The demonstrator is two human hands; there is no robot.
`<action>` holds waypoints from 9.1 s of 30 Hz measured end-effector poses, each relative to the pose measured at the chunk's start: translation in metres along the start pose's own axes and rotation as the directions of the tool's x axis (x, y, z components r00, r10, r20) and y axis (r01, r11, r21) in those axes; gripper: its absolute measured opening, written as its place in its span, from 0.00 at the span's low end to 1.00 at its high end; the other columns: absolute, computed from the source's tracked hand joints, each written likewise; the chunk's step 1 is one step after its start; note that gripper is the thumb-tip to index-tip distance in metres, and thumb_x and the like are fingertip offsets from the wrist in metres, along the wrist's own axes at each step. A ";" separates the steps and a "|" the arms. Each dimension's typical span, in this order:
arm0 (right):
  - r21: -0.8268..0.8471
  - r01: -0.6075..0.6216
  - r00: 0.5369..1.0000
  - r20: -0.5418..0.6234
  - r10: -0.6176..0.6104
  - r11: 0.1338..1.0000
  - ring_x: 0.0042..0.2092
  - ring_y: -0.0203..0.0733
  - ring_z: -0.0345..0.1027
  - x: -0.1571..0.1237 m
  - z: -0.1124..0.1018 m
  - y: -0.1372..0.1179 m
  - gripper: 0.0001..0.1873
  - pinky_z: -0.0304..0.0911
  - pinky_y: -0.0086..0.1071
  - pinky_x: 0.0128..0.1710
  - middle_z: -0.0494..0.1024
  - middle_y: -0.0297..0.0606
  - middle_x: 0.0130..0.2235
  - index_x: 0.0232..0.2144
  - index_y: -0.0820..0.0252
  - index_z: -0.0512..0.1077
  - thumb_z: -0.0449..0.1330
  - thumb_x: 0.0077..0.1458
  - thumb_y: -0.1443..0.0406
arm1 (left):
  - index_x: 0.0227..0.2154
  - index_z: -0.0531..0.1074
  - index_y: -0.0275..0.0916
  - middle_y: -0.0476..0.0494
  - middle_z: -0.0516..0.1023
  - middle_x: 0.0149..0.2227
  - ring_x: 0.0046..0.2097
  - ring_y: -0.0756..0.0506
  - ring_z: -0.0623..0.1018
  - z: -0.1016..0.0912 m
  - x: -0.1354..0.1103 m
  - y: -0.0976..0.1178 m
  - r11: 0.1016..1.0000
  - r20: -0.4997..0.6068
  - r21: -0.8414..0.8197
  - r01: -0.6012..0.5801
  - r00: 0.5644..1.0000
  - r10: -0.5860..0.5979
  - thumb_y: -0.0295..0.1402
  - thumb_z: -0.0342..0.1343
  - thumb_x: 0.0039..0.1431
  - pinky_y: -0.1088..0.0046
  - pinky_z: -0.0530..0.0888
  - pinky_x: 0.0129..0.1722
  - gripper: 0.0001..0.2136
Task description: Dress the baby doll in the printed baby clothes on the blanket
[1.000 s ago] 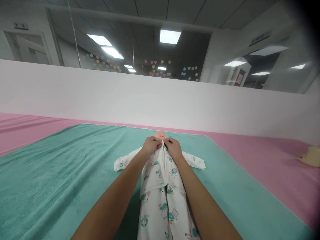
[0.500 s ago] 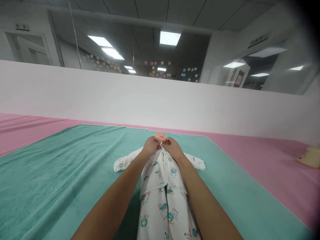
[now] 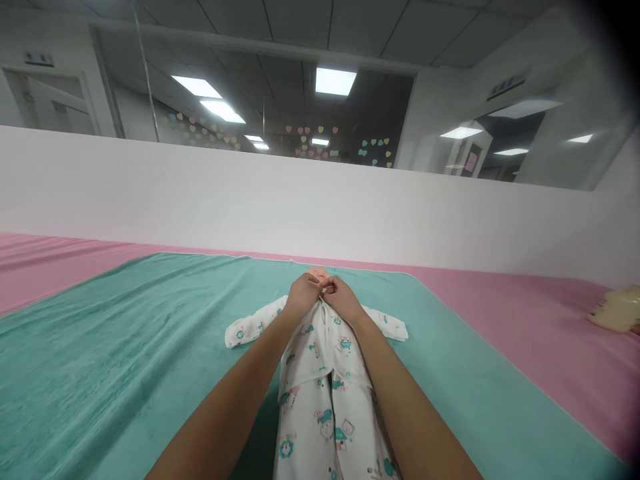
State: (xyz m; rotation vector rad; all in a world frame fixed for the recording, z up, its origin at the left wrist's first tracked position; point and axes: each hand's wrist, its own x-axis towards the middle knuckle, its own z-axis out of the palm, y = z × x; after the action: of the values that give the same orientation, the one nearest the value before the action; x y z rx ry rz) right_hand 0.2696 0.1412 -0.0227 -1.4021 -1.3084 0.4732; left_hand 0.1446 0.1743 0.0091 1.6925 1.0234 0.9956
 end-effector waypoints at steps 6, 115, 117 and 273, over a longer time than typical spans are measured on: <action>0.038 -0.013 1.000 0.011 0.013 0.999 0.26 0.33 0.59 -0.002 -0.001 0.003 0.15 0.55 0.27 0.28 0.65 0.26 0.23 0.33 0.59 0.65 0.56 0.37 0.67 | 0.37 0.65 0.33 0.50 0.69 0.21 0.23 0.53 0.69 -0.003 -0.002 -0.006 0.980 0.049 -0.191 0.056 0.998 -0.048 0.27 0.53 0.48 0.79 0.67 0.25 0.11; 0.492 -0.322 0.936 0.038 0.350 0.809 0.22 0.30 0.59 -0.102 -0.015 -0.039 0.13 0.54 0.24 0.21 0.70 0.35 0.20 0.26 0.67 0.74 0.66 0.36 0.63 | 0.28 0.72 0.39 0.51 0.71 0.22 0.23 0.52 0.69 -0.018 -0.067 0.011 0.969 0.251 0.189 -0.157 0.962 0.107 0.35 0.53 0.49 0.78 0.62 0.22 0.06; 0.490 -0.310 0.939 0.022 0.344 0.815 0.21 0.29 0.58 -0.102 -0.014 -0.036 0.15 0.54 0.24 0.21 0.70 0.34 0.20 0.29 0.67 0.74 0.66 0.37 0.62 | 0.28 0.72 0.39 0.53 0.68 0.19 0.19 0.53 0.64 -0.020 -0.067 0.012 0.986 0.257 0.142 -0.089 0.965 0.050 0.37 0.54 0.49 0.79 0.59 0.17 0.07; 0.042 -0.240 0.831 0.525 0.183 0.970 0.22 0.34 0.67 -0.109 -0.043 -0.042 0.12 0.58 0.24 0.20 0.72 0.33 0.19 0.27 0.61 0.66 0.56 0.50 0.57 | 0.26 0.77 0.44 0.49 0.75 0.27 0.28 0.49 0.71 -0.049 -0.072 0.022 0.905 0.649 0.232 -0.355 0.750 0.128 0.36 0.57 0.44 0.79 0.63 0.23 0.07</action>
State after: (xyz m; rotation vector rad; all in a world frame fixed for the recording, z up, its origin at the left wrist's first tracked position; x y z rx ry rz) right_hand 0.2539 0.0179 -0.0132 -1.3851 -1.5274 1.1214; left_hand 0.0801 0.1155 0.0299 2.2831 0.5450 0.3382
